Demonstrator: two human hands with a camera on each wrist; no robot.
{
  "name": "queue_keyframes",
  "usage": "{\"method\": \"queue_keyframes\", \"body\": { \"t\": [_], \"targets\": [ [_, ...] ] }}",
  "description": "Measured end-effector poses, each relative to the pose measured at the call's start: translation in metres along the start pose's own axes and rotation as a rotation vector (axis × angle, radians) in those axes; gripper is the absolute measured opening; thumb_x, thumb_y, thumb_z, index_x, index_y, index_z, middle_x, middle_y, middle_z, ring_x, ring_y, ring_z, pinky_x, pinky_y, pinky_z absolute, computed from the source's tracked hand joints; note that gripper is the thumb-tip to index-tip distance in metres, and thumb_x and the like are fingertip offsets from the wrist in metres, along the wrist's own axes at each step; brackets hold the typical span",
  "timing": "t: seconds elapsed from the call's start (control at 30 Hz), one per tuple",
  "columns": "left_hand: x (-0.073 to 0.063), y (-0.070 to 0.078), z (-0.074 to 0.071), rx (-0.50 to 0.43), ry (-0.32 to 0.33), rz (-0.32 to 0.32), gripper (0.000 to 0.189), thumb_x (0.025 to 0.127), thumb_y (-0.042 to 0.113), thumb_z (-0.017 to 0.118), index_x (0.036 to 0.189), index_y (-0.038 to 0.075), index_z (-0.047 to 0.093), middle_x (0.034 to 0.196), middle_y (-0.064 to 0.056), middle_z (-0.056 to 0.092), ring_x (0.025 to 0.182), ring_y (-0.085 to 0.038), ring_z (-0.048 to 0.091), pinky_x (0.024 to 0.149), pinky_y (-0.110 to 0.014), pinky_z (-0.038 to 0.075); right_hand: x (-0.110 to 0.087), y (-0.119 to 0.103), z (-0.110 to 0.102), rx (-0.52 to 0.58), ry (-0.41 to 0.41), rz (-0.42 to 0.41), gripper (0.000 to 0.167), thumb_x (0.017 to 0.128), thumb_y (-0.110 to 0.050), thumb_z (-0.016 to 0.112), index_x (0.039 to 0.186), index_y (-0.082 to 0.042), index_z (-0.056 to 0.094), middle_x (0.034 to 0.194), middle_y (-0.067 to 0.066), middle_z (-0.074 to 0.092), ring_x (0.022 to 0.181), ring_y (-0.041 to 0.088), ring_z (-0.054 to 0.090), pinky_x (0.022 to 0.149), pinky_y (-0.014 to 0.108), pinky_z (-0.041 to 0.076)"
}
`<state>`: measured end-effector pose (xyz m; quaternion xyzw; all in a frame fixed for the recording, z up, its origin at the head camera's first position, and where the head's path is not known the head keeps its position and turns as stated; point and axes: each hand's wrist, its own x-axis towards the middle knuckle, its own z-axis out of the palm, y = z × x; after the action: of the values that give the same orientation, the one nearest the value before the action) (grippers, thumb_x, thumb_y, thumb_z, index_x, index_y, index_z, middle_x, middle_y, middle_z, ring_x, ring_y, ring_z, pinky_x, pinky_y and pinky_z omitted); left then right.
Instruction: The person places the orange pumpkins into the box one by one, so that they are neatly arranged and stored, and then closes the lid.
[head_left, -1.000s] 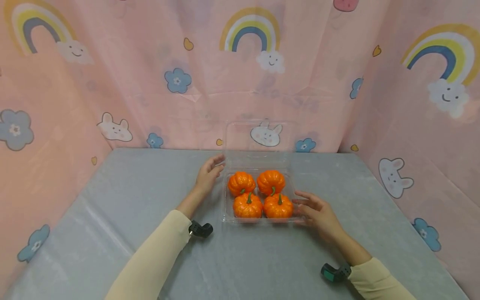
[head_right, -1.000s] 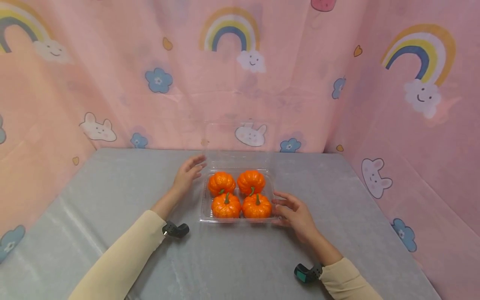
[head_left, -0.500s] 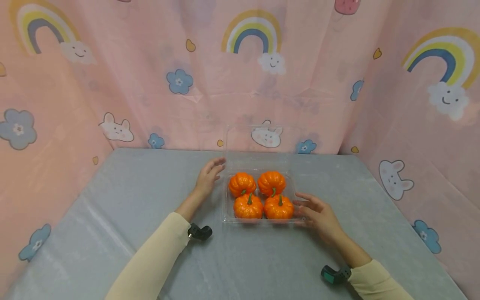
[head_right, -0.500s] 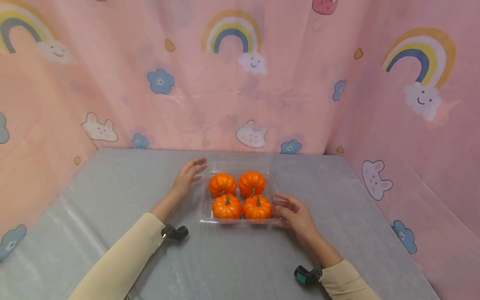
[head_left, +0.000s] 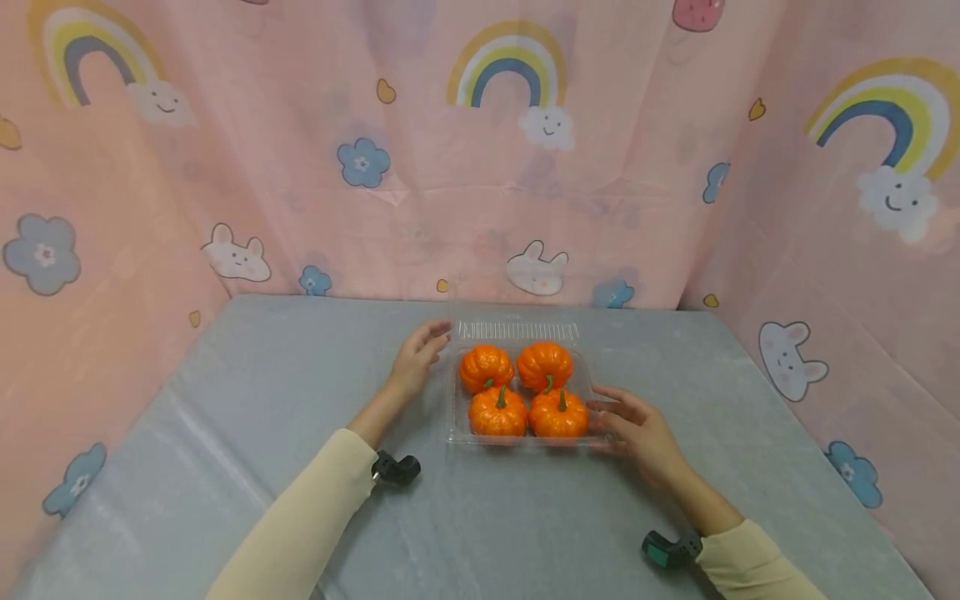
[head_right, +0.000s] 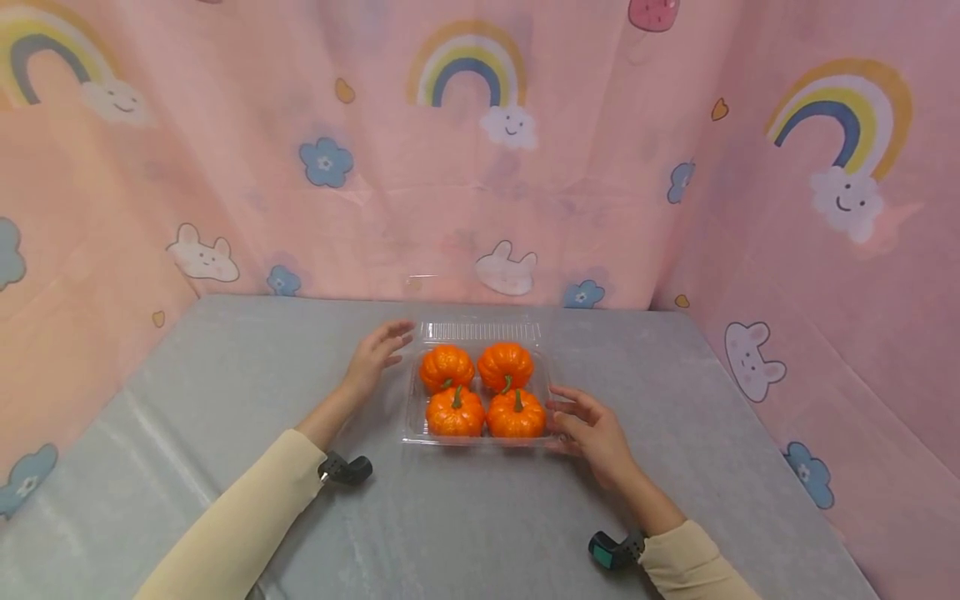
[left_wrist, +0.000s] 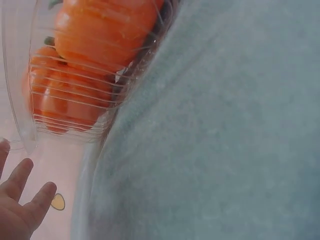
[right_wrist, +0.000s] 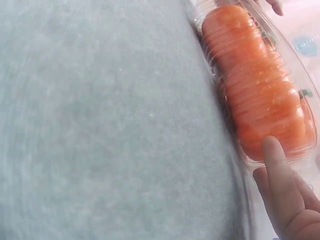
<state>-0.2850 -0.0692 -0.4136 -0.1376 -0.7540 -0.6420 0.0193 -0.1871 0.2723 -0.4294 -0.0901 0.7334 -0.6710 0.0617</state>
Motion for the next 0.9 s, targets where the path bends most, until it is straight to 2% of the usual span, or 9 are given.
{"method": "queue_keyframes", "body": {
  "t": [0.33,0.53,0.67,0.77,0.9],
  "targets": [
    [-0.007,0.001,-0.006,-0.002,-0.072,0.002,0.046,0.097,0.014,0.047,0.138,-0.005,0.042,0.146,-0.023,0.043,0.137,-0.036,0.041,0.113,-0.051,0.034,-0.001,0.002,0.000,-0.015,0.021,0.000,0.054,0.098,-0.016,0.055,0.142,0.008,0.035,0.119,-0.002,0.064,0.098,0.009,0.068,0.074,0.035,0.060],
    [-0.012,0.002,-0.009,0.042,-0.102,0.009,0.042,0.097,0.012,0.048,0.136,-0.003,0.047,0.146,-0.020,0.045,0.139,-0.034,0.039,0.114,-0.048,0.033,-0.003,-0.001,0.000,-0.019,0.013,0.017,0.052,0.099,-0.016,0.053,0.143,0.005,0.035,0.119,-0.004,0.063,0.098,0.009,0.068,0.076,0.035,0.060],
    [-0.016,0.004,-0.012,0.076,-0.125,0.018,0.038,0.098,0.012,0.048,0.134,0.000,0.051,0.145,-0.017,0.047,0.140,-0.033,0.037,0.116,-0.048,0.030,-0.006,-0.004,-0.001,-0.001,-0.015,0.012,0.046,0.099,-0.015,0.052,0.141,0.000,0.041,0.123,-0.001,0.062,0.100,0.011,0.067,0.077,0.037,0.059],
    [-0.023,0.015,-0.014,0.122,-0.147,0.022,0.039,0.098,0.009,0.046,0.135,-0.002,0.050,0.146,-0.020,0.045,0.140,-0.036,0.036,0.116,-0.050,0.028,-0.008,-0.006,-0.003,0.010,-0.032,0.012,0.045,0.099,-0.014,0.051,0.141,-0.002,0.042,0.126,0.001,0.060,0.102,0.015,0.065,0.077,0.039,0.059],
    [-0.036,0.034,-0.017,0.184,-0.182,0.027,0.040,0.098,0.008,0.043,0.136,-0.004,0.048,0.146,-0.022,0.044,0.138,-0.042,0.036,0.115,-0.054,0.029,-0.012,-0.008,-0.006,0.001,-0.039,0.011,0.048,0.100,-0.014,0.050,0.143,0.002,0.036,0.125,-0.002,0.061,0.102,0.017,0.065,0.077,0.039,0.059]
  ]
}}
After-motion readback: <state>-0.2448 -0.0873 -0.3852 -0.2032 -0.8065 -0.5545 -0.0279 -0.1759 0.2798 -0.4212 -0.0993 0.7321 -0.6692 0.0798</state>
